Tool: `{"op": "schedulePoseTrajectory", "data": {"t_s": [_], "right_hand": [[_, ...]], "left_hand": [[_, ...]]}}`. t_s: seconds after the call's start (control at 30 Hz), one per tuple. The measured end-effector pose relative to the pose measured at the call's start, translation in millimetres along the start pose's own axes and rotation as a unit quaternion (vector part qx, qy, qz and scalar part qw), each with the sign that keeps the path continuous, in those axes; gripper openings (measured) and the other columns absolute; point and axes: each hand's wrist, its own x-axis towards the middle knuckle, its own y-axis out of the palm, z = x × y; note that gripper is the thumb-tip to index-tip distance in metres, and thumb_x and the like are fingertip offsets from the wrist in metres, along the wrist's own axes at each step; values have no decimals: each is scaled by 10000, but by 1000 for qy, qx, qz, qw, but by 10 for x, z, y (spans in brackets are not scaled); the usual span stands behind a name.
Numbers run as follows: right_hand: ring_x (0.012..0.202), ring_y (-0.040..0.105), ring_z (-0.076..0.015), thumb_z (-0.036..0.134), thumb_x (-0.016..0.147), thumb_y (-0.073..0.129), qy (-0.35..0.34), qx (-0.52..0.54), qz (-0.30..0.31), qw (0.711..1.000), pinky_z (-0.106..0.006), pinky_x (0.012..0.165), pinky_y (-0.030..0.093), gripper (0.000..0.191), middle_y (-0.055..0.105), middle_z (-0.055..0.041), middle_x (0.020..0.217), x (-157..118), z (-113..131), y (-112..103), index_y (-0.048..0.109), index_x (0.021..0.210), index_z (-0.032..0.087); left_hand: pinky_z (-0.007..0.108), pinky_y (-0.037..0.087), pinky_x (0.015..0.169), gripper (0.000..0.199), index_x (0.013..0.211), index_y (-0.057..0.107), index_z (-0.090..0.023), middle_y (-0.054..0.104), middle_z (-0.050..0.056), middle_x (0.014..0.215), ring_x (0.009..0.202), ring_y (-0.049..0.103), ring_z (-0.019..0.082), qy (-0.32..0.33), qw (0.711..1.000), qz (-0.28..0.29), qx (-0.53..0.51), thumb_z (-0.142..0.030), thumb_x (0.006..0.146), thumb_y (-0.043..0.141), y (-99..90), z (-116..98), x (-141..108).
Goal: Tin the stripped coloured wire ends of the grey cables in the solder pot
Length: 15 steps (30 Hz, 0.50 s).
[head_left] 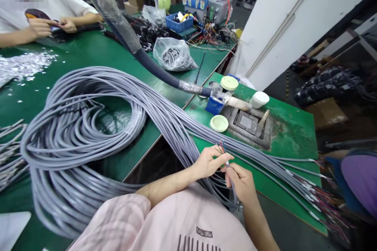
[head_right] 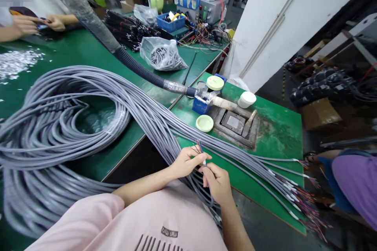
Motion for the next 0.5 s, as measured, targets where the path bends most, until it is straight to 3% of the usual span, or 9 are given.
{"op": "schedulePoseTrajectory", "data": {"t_s": [0.17,0.33,0.5], "right_hand": [[386,426,-98,428,915,469,10,35,10,999,-233,446,353,346,501,42,422,-11,-103,-37,648,752,182],[379,401,-99,455,918,458,28,66,47,996,-243,452,338,369,478,45,404,-23,-173,-69,641,764,174],[395,408,-100,461,913,464,33,66,90,993,-250,480,356,377,472,44,398,-15,-157,-80,626,729,174]], "left_hand": [[305,502,773,357,723,737,-156,730,103,889,799,644,180,-37,998,2,-54,-497,792,654,-77,-18,-3],[311,508,755,356,707,729,-146,721,104,871,811,652,193,-64,992,16,-106,-503,719,724,-139,9,1],[279,477,641,371,631,669,-132,683,66,731,652,595,136,-88,986,27,-136,-486,657,778,-170,40,3]]}}
